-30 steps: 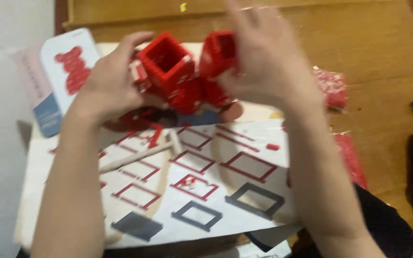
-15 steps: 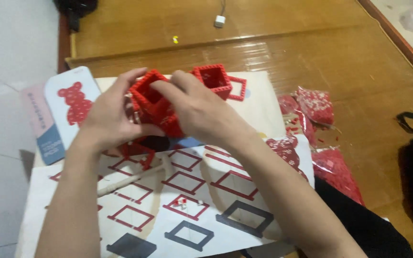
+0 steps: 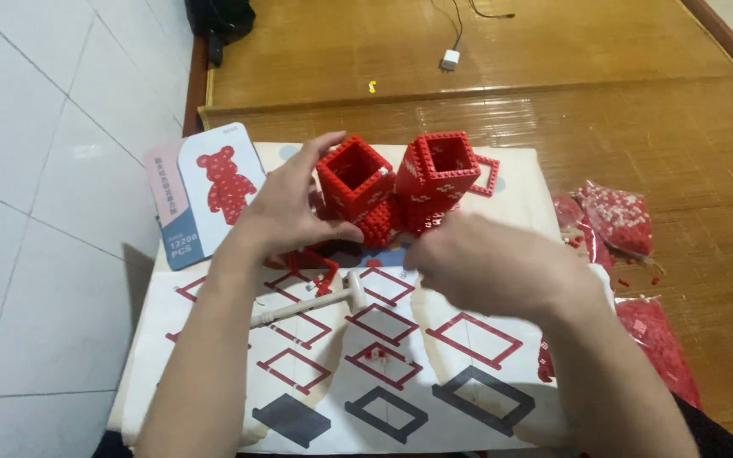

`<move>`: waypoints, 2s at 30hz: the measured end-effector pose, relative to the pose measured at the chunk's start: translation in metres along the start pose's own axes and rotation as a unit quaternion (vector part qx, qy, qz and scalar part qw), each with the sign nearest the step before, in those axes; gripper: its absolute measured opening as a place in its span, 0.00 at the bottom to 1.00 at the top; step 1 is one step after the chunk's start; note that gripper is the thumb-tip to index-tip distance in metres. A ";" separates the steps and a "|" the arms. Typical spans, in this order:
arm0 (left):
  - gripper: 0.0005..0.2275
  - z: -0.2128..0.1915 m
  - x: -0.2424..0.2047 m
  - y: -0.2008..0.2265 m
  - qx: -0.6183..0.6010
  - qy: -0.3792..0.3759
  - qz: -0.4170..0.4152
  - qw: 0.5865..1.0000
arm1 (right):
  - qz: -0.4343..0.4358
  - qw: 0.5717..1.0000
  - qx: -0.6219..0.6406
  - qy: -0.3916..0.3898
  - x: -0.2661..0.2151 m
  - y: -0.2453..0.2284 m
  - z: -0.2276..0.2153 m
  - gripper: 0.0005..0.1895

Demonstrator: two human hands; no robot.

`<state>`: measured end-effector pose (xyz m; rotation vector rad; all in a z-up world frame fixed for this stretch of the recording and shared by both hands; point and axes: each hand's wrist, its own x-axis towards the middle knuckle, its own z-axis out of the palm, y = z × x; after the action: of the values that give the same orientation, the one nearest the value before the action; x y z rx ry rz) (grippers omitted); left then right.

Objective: Assembling a 3D model using small red interlocking plastic blocks and a small toy hammer.

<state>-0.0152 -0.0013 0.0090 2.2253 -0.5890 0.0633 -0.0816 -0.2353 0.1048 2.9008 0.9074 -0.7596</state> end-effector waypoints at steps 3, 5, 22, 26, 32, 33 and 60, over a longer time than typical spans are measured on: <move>0.53 0.000 0.000 -0.001 -0.034 -0.006 0.002 0.999 | -0.050 0.995 -0.079 -0.025 0.013 -0.001 0.029 0.06; 0.53 0.002 -0.002 -0.004 -0.053 0.001 -0.012 0.999 | -0.093 0.990 -0.105 -0.013 0.020 -0.001 0.045 0.08; 0.39 -0.002 -0.004 -0.010 -0.054 0.112 0.080 0.989 | -0.143 0.978 -0.081 0.125 0.044 0.002 0.048 0.11; 0.38 -0.006 -0.009 -0.008 -0.069 0.110 0.096 0.987 | -0.171 0.971 -0.063 0.155 0.051 0.015 0.060 0.10; 0.18 -0.001 -0.002 -0.019 -0.135 0.166 0.057 0.975 | -0.194 0.961 -0.048 0.192 0.053 0.020 0.070 0.09; 0.17 -0.002 -0.003 -0.016 -0.128 0.168 0.053 0.976 | -0.195 0.959 -0.048 0.201 0.053 0.020 0.071 0.09; 0.33 0.008 -0.002 -0.010 -0.051 0.171 0.118 0.977 | -0.269 0.850 -0.032 0.452 0.066 0.016 0.086 0.05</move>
<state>-0.0134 -0.0003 -0.0039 1.9744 -0.6444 0.5158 -0.0640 -0.2261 -0.0034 2.8778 1.7736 0.7756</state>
